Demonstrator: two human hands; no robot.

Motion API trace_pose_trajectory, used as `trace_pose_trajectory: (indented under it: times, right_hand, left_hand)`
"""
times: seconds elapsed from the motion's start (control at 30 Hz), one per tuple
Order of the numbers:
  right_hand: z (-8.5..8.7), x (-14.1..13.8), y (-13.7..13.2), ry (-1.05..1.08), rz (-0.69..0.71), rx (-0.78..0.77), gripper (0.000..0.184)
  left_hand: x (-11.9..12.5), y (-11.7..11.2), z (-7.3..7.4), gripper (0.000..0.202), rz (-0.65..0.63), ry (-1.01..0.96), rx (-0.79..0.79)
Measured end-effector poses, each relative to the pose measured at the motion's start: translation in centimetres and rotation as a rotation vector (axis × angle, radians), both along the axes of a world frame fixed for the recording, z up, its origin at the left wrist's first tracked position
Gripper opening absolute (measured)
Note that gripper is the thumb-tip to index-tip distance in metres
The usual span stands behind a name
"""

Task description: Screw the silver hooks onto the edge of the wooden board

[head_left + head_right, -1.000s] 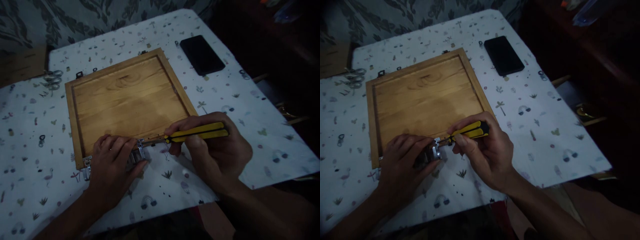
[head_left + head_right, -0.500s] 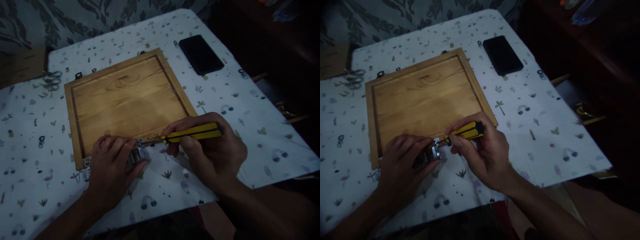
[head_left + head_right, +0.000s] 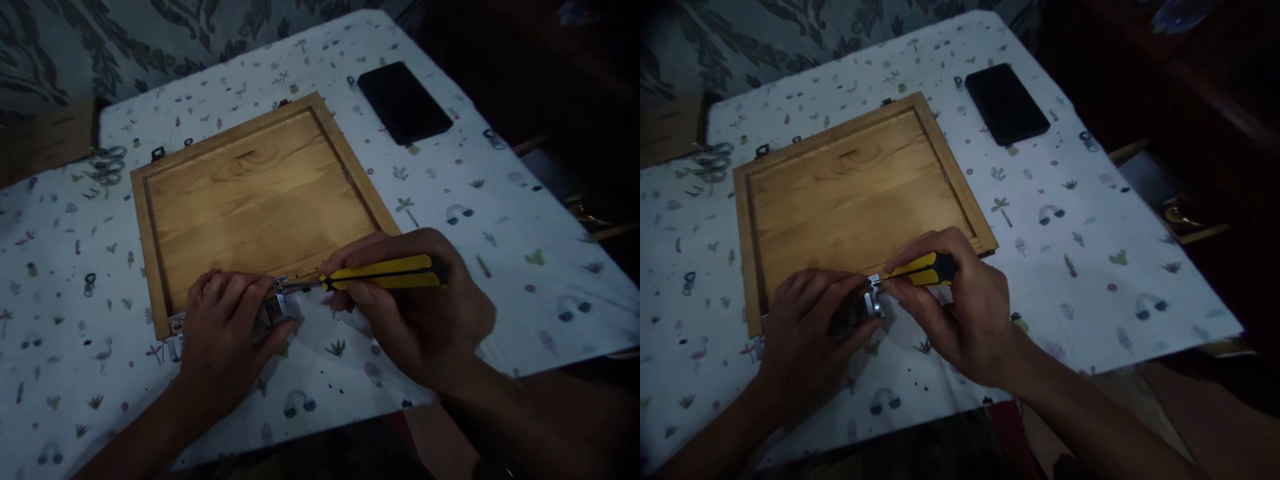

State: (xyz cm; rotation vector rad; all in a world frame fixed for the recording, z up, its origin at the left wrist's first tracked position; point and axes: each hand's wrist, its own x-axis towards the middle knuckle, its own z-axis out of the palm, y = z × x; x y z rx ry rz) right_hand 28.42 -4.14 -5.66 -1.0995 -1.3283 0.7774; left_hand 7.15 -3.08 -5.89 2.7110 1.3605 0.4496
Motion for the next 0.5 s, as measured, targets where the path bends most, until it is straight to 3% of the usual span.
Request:
trace_pose_trajectory:
  times: [0.27, 0.5]
  right_hand:
    - [-0.03, -0.12, -0.11, 0.068, -0.007, -0.027, 0.018]
    - [-0.3, 0.28, -0.29, 0.008, 0.029, 0.001, 0.021]
  left_hand:
    - [-0.03, -0.06, -0.27, 0.038, 0.017, -0.026, 0.006]
    - [-0.02, -0.09, -0.2, 0.029, 0.005, -0.043, -0.013]
